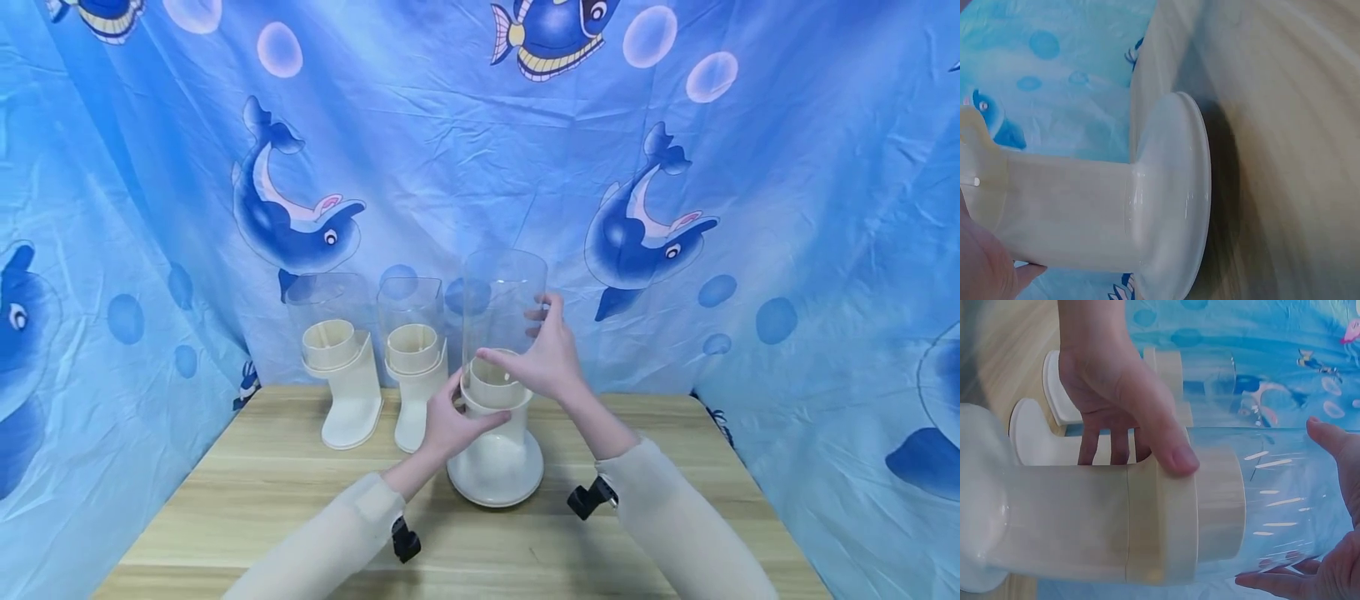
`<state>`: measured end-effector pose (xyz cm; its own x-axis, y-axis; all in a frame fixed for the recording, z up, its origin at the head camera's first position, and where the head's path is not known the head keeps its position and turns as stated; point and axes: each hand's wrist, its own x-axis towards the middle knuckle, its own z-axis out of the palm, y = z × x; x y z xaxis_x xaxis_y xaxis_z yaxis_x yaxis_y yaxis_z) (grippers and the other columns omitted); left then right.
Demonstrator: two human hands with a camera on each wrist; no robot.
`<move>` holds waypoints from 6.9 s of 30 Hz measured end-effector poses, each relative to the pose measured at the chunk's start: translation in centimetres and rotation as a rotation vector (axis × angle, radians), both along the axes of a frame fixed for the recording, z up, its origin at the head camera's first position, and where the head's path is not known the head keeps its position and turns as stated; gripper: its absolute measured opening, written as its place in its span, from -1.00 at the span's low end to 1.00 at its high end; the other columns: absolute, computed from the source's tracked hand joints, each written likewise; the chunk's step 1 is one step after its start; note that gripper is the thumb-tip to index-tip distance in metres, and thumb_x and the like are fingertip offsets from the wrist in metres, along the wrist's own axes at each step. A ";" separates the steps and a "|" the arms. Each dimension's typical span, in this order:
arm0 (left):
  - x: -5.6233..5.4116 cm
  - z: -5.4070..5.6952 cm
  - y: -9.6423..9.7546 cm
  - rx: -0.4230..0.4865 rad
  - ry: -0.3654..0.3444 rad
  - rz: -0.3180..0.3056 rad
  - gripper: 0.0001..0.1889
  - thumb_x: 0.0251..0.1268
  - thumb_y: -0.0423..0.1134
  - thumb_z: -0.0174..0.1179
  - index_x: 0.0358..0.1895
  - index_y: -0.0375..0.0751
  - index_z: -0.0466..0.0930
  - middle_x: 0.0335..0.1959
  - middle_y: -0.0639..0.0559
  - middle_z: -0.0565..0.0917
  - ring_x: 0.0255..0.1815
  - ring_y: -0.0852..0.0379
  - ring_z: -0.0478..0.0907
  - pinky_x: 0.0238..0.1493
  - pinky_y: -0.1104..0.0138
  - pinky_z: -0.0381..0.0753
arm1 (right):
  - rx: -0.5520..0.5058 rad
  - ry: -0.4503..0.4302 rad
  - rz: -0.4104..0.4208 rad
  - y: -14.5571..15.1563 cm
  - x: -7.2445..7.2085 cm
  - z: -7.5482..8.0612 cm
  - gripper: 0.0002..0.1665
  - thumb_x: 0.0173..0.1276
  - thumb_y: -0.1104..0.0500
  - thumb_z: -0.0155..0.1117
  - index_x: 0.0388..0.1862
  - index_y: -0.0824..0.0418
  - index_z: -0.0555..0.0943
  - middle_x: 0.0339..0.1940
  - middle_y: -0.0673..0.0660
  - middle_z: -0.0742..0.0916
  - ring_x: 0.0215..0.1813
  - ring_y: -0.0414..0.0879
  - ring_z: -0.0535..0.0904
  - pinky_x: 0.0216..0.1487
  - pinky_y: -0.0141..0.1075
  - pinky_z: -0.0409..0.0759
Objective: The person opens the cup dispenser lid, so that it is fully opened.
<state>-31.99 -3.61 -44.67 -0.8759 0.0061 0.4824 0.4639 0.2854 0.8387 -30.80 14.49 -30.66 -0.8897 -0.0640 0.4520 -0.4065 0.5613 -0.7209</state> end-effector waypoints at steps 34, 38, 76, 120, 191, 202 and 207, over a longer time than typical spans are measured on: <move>8.2 1.6 -4.5 0.063 -0.118 -0.298 -0.07 -0.14 -0.22 0.75 0.46 -0.02 0.55 0.28 -0.01 0.70 0.25 -0.05 0.71 0.20 0.24 0.78 | 0.067 0.062 0.043 0.5 8.4 -0.1 0.34 -0.08 -0.18 0.84 0.48 0.13 0.15 0.32 0.15 0.65 0.21 0.15 0.75 -0.05 -0.09 0.80; 8.5 1.7 -4.6 0.076 -0.130 -0.291 -0.08 -0.21 -0.24 0.77 0.40 -0.04 0.58 0.27 -0.01 0.71 0.23 -0.05 0.72 0.17 0.27 0.79 | 0.072 0.077 0.051 0.5 8.9 -0.3 0.34 -0.11 -0.14 0.86 0.46 0.17 0.17 0.30 0.15 0.66 0.18 0.14 0.76 -0.08 -0.14 0.78; 10.4 -0.1 -6.1 -0.029 -0.086 -0.316 0.21 -0.27 -0.09 0.79 0.60 0.00 0.29 0.41 0.06 0.56 0.37 -0.01 0.56 0.24 0.25 0.74 | 0.077 0.116 0.078 -0.9 11.3 -1.9 0.34 -0.17 -0.08 0.89 0.43 0.17 0.17 0.21 0.15 0.68 -0.08 -0.05 0.63 -0.17 -0.26 0.71; 6.3 -1.4 -7.3 0.119 -0.072 -0.780 0.10 0.07 -0.29 0.61 0.62 -0.47 0.08 0.63 -0.44 0.26 0.52 0.37 0.43 0.42 0.30 0.60 | -0.047 0.127 0.360 1.9 9.6 -4.5 0.20 -0.06 0.27 0.81 0.45 0.27 0.21 0.34 0.17 0.56 0.22 -0.16 0.59 0.19 -0.13 0.80; 7.4 -1.5 -6.0 0.109 -0.106 -0.636 0.02 -0.23 -0.54 0.61 0.48 -0.39 0.33 0.36 -0.32 0.51 0.28 0.28 0.56 0.34 0.34 0.67 | 0.016 0.257 0.562 3.7 7.6 -5.2 0.13 -0.03 0.35 0.62 0.53 0.32 0.26 0.27 0.36 0.61 0.09 0.12 0.71 -0.01 -0.07 0.85; 7.8 -1.5 -5.7 0.134 -0.102 -0.647 0.05 -0.23 -0.49 0.65 0.49 -0.38 0.30 0.39 -0.28 0.50 0.33 0.27 0.54 0.37 0.34 0.64 | 0.048 0.245 0.530 4.0 8.4 -4.6 0.10 -0.05 0.29 0.64 0.49 0.27 0.31 0.33 0.32 0.62 0.19 0.07 0.73 -0.06 -0.06 0.86; 7.5 -1.5 -5.8 0.131 -0.125 -0.684 0.04 -0.22 -0.52 0.62 0.49 -0.44 0.30 0.37 -0.31 0.50 0.25 0.28 0.62 0.34 0.28 0.69 | 0.079 0.220 0.489 3.5 8.8 -4.6 0.11 -0.02 0.17 0.68 0.51 0.16 0.32 0.34 0.23 0.65 0.19 0.11 0.73 -0.10 -0.14 0.84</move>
